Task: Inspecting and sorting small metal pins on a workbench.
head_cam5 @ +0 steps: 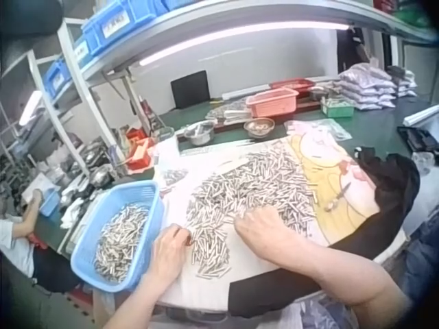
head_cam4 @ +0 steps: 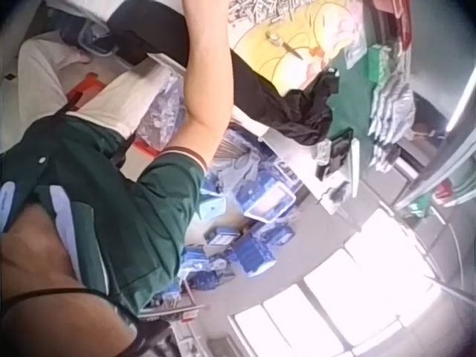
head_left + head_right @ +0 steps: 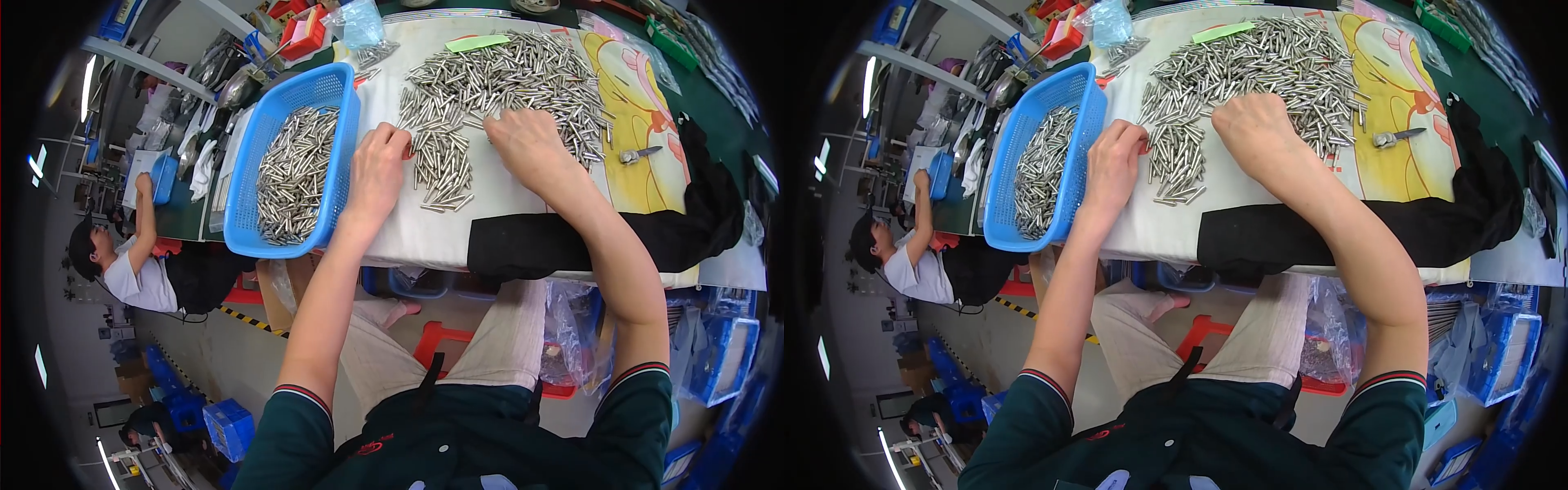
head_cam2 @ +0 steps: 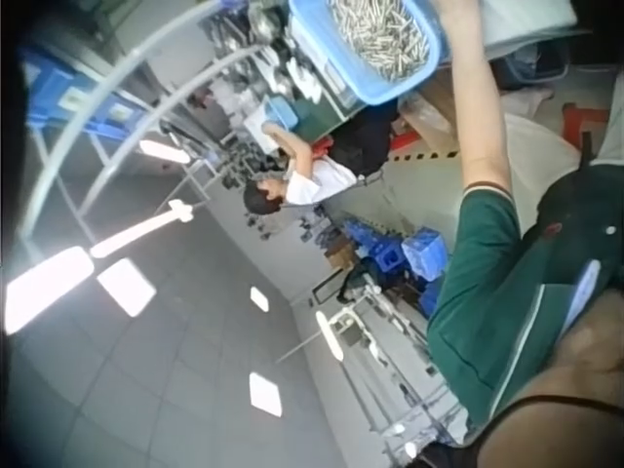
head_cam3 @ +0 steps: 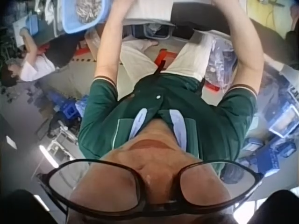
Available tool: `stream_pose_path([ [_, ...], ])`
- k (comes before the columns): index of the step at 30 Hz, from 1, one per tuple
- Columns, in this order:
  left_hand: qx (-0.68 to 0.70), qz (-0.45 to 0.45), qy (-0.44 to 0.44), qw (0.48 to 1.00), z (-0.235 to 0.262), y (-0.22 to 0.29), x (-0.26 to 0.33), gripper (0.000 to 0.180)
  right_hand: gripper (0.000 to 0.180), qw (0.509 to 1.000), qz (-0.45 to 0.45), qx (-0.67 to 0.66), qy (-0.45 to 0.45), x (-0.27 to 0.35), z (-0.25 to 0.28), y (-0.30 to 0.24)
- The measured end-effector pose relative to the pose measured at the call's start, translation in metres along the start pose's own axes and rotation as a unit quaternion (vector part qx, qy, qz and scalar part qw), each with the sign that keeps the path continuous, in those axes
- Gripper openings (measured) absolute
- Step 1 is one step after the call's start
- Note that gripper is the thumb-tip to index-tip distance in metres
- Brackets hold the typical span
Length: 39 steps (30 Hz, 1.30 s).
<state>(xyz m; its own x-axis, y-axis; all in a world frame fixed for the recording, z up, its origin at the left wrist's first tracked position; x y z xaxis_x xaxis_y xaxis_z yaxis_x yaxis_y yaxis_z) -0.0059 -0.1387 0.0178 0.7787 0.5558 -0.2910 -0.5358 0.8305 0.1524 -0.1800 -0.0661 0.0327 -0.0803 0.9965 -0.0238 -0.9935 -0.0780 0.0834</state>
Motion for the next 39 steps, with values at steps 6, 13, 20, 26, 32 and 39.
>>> stream_pose_path([
  [6, 0.002, -0.069, 0.008, 0.998, 0.008, -0.006, 0.002, 0.022, 0.006, 0.999, 0.042, -0.018, 0.014, -0.009, -0.002, -0.006],
  [13, 0.013, -0.099, -0.007, 0.995, -0.008, 0.006, -0.008, 0.019, 0.004, 1.000, -0.012, 0.005, -0.001, 0.011, 0.001, 0.010],
  [20, 0.007, -0.075, -0.013, 0.997, -0.001, 0.002, -0.010, 0.015, 0.004, 1.000, 0.005, -0.006, 0.000, 0.002, -0.001, 0.004],
  [26, -0.037, -0.088, -0.009, 0.995, -0.007, 0.007, -0.009, 0.013, 0.006, 1.000, -0.004, 0.001, 0.003, 0.003, 0.000, 0.003],
  [32, -0.042, -0.096, -0.038, 0.994, -0.001, 0.007, -0.004, 0.007, 0.006, 0.999, -0.025, 0.010, -0.019, 0.003, 0.002, 0.001],
  [39, -0.054, -0.065, -0.067, 0.994, -0.006, 0.008, -0.009, 0.008, 0.005, 1.000, -0.015, 0.005, -0.009, 0.003, -0.004, 0.003],
])
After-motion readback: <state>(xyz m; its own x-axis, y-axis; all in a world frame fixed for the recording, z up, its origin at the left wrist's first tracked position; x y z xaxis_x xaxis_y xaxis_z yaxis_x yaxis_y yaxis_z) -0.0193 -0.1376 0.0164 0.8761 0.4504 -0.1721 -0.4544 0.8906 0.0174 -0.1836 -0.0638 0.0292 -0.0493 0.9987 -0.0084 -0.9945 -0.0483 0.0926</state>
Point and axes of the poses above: each hand's wrist, its own x-axis away from the middle knuckle, its own z-axis out of the back of the hand, y = z × x, the point moved 4 cm from there along -x, towards the middle knuckle, and after that the axes turned 15 degrees about -y, right-handed, at the moved point
